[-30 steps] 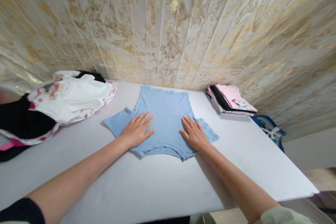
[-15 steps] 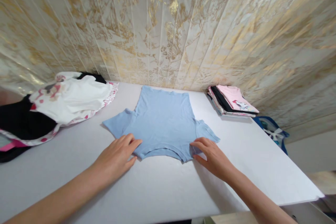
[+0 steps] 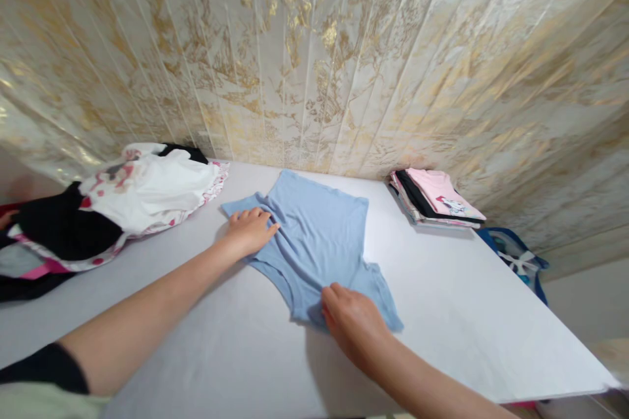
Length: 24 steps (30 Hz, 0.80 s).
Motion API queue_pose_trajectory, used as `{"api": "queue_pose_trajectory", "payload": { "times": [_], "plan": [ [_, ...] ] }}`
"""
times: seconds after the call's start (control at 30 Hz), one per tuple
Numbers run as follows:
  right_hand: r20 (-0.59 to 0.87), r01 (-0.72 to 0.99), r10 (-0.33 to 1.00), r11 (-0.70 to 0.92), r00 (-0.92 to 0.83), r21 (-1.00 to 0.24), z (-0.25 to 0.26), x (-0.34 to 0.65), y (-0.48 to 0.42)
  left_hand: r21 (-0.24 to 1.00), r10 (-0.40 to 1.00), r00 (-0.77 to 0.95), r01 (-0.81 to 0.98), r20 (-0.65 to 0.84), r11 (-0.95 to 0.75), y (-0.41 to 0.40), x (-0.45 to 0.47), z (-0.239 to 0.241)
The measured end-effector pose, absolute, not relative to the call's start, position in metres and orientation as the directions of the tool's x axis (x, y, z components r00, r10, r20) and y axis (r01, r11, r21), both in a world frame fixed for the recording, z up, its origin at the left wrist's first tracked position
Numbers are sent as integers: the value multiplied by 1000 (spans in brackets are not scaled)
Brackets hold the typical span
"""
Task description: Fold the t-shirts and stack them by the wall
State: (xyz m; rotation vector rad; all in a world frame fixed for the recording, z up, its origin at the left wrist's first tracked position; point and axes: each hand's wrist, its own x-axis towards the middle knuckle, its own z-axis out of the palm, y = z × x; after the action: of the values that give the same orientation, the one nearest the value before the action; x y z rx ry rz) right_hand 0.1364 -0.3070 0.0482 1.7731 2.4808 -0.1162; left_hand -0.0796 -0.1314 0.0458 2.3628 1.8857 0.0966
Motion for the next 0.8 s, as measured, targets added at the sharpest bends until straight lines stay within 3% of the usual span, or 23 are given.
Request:
{"api": "queue_pose_trajectory", "payload": {
  "times": [0.07,0.13,0.2,0.3,0.4,0.53,0.6,0.67,0.8],
  "plan": [
    [-59,857,858,504,-511,-105,48,99,-317,162,949,312,940,-45,-302,-113,-45,44],
    [66,638,665,735,-744,-229,54,70,-320,189,896,442,884,-43,-427,-103,-10,43],
    [166,483,546,820,-821,-307,65,61,-311,219,833,552,819,-49,-530,-99,14,42],
    [197,611,700,702,-686,-367,79,94,-281,203,833,553,814,21,-545,-102,12,42],
    [155,827,893,450,-422,-337,77,166,-250,154,938,342,925,55,-347,-105,-29,42],
    [110,935,981,184,-157,-304,64,233,-245,203,953,300,932,28,-300,-110,-87,37],
    [82,914,976,216,-200,-344,62,230,-260,247,940,339,909,34,-337,-112,-96,33],
    [52,848,936,339,-349,-408,62,203,-280,293,931,361,886,56,-361,-111,-90,31],
    [71,673,769,597,-636,-436,54,126,-313,419,947,315,853,61,-310,-95,-48,34]
  ]
}}
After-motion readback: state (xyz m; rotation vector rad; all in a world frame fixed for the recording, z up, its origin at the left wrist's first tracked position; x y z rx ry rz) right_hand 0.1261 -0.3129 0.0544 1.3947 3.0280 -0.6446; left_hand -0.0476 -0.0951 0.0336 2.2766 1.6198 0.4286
